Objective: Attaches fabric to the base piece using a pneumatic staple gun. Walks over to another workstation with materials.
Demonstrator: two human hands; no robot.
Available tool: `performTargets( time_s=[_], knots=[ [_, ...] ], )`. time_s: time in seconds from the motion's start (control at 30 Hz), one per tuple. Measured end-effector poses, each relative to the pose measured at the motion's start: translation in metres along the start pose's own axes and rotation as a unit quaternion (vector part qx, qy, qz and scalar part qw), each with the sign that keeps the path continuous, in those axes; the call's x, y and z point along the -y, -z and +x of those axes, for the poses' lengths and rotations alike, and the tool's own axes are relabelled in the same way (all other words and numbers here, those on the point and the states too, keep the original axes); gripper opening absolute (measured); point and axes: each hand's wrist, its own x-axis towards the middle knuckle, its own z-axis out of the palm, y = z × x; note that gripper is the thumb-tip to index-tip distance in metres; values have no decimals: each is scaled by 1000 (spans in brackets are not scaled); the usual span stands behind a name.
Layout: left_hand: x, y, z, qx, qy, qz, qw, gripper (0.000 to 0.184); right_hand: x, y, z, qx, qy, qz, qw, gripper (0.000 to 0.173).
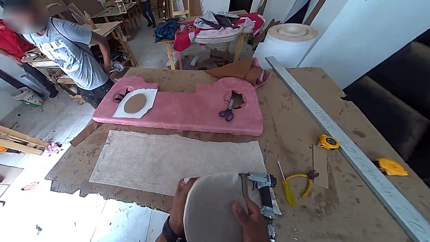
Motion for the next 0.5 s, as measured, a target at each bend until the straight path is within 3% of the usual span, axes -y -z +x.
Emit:
performTargets(
  time_s=[0.1,0.23,0.33,0.4,0.47,0.5],
  knots=[
    [2,8,-7,92,28,-69,993,37,-3,0,6,11,18,-28,999,35],
    [1,7,-15,33,60,-88,994,36,-16,-8,23,-31,51,-99,993,46],
    [20,11,0,40,4,-23,999,33,-35,-13,39,-103,37,-182,977,61],
    [32,11,27,76,-78,40,993,32,-62,-25,54,-126,-32,-133,983,65],
    [52,21,60,130,-148,130,972,26,-91,-46,71,-156,-70,-19,985,44],
    [64,31,76,131,-165,177,961,27,-103,-55,83,-167,-85,54,981,46]
  ],
)
